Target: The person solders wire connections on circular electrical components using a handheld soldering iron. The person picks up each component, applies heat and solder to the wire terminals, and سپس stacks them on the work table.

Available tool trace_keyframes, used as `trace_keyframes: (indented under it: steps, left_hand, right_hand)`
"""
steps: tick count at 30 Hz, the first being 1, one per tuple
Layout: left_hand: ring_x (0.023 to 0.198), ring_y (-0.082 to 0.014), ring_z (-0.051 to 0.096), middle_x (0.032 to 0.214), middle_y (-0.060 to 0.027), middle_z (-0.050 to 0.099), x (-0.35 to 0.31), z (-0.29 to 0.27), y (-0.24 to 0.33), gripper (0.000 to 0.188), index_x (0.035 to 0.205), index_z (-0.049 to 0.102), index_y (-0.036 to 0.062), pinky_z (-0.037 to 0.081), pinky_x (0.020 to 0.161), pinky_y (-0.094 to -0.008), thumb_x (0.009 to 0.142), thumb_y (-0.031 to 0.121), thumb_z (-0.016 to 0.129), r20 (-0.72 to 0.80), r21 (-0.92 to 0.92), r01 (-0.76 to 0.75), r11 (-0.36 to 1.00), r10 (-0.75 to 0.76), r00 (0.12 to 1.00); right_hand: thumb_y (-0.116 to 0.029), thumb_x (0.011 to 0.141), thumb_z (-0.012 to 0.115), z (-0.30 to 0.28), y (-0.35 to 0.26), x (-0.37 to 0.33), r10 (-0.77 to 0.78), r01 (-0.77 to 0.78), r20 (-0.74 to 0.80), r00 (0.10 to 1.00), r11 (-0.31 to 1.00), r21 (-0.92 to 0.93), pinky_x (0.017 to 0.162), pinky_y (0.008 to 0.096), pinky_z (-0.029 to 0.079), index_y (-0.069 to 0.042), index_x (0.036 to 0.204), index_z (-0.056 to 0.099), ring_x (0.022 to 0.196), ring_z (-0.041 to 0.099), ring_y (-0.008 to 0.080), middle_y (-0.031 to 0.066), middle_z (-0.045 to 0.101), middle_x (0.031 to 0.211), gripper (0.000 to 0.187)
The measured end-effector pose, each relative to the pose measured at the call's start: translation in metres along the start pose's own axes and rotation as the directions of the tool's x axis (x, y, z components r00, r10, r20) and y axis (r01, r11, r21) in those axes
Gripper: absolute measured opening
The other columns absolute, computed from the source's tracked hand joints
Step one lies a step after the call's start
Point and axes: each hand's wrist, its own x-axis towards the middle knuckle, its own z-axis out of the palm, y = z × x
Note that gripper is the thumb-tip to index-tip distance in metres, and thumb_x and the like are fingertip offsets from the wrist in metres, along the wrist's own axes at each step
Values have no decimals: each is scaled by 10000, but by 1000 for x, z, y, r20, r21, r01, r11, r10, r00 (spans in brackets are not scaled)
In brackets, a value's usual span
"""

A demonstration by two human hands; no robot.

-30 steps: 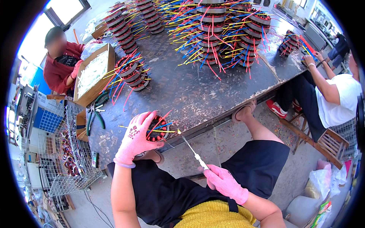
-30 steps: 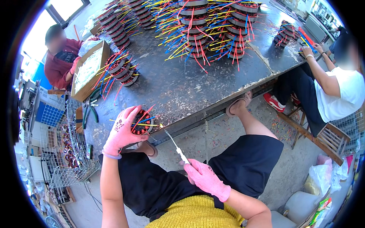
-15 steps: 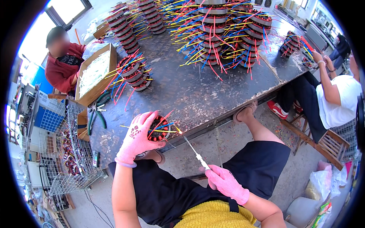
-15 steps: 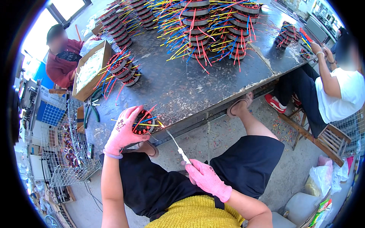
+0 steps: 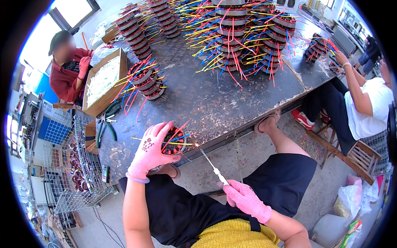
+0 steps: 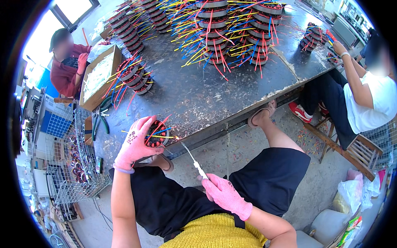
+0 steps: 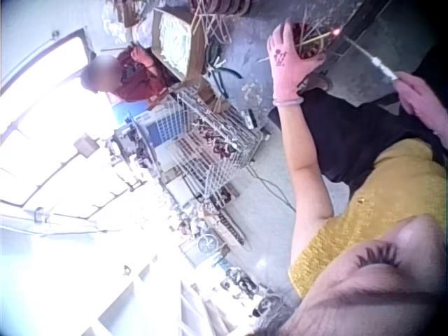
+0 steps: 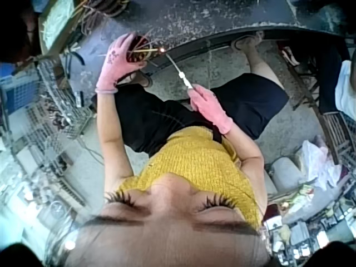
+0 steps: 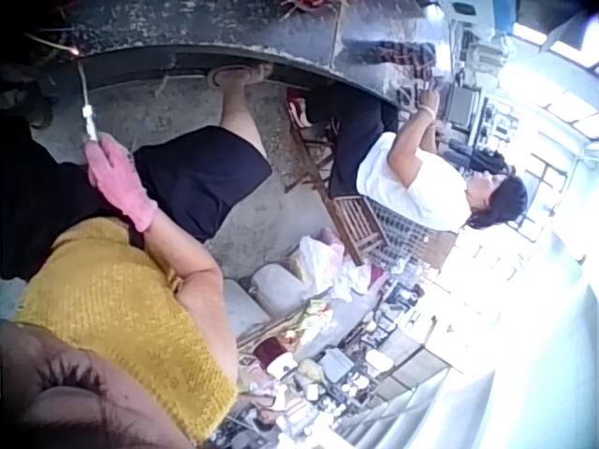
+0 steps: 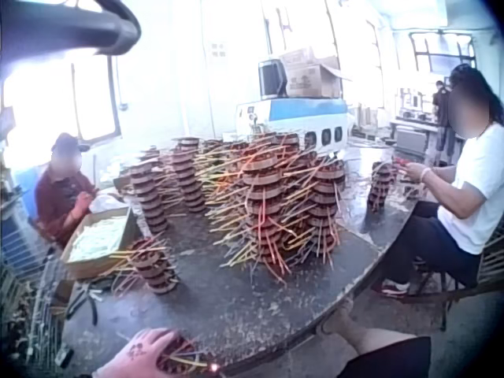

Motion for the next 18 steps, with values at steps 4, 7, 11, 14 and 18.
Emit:
trace_keyframes:
  steps: [4,7,11,14,18]
  left_hand:
    - [1280,-374,467,1376,-181,492,0,0,0,989,1416,456,29,370,1101,-438,562,286,884,6,4,5,1000,-5,1000]
    - [1280,-374,466,1377,-181,491,-1,0,-2,990,1417,455,29,371,1099,-439,561,283,885,4,-2,3,1000,-3,1000]
    - [1277,-373,468,1375,-180,492,1,0,0,992,1418,455,29,374,1097,-439,560,279,886,5,-17,0,1000,0,1000]
    - [1276,-373,469,1374,-179,493,0,1,-1,991,1418,455,30,374,1096,-437,561,278,885,0,-16,-4,1000,4,1000]
    - [1277,-371,468,1373,-177,493,-1,1,-2,986,1418,455,30,371,1098,-437,564,280,882,-4,3,-4,1000,4,1000]
  right_hand:
    - [-248,1042,468,-1,1,0,-5,5,2,1000,1000,16,534,242,351,11,1244,581,568,414,54,-35,449,650,347]
    - [-253,1043,468,1,-2,-1,12,-12,0,1000,1000,16,532,241,351,4,1242,583,567,413,54,-35,450,649,345]
    - [-254,1043,464,-1,6,1,-4,4,-7,1000,999,40,533,242,354,-4,1243,585,567,415,54,-34,452,643,341]
    - [-253,1043,463,-1,9,2,-9,9,-6,1000,1000,28,534,244,357,-6,1244,584,565,416,56,-31,452,638,341]
    - [-253,1041,464,-1,8,2,-2,2,6,1000,1000,30,535,249,360,-2,1247,582,563,420,61,-26,451,634,345]
